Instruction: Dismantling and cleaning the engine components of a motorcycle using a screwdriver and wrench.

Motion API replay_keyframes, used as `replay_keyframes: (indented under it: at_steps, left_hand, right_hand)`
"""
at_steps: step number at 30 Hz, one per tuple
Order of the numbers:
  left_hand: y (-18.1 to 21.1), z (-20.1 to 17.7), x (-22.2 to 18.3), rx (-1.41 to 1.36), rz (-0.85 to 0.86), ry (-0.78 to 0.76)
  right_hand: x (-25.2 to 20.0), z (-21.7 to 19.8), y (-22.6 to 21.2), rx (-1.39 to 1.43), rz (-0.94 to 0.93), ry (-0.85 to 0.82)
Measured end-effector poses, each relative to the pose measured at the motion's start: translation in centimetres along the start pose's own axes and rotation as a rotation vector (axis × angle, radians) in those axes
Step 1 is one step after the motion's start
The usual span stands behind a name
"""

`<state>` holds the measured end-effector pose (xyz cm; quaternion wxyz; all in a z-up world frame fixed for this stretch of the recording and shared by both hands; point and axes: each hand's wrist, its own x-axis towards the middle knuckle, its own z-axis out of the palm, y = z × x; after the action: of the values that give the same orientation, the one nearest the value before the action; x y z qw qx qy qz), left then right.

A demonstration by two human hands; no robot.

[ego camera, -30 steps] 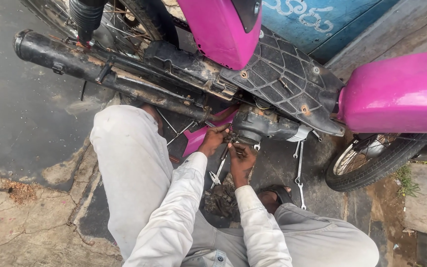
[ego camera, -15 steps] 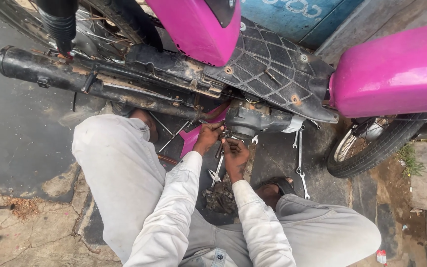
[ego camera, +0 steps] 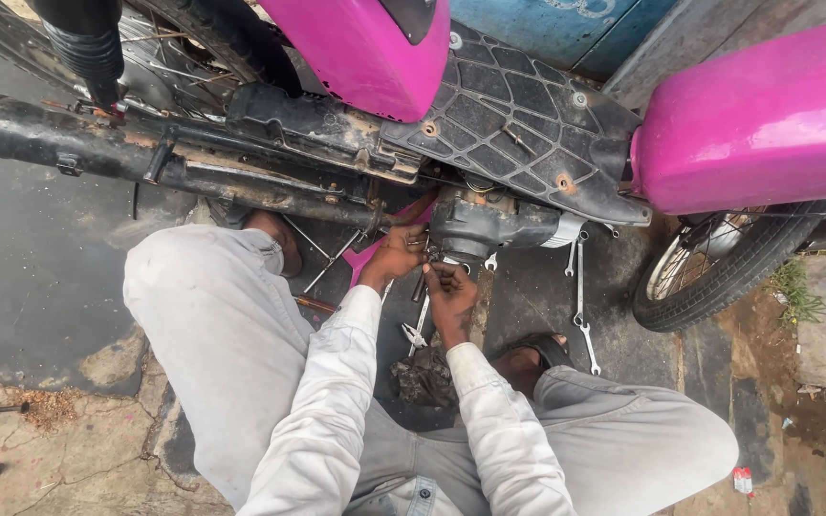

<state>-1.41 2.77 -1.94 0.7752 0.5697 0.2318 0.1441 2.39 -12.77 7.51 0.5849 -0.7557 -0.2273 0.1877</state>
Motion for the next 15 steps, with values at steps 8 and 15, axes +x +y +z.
replay_keyframes:
  at_steps: [8, 15]
  left_hand:
    - [4.4, 1.7, -3.4, 0.303, -0.011, 0.153]
    - [6.8, 3.0, -6.3, 0.756, 0.014, 0.295]
  right_hand:
    - [0.1, 0.2, 0.5, 0.036, 0.023, 0.002]
    - [0.0, 0.4, 1.0, 0.050, -0.008, 0.020]
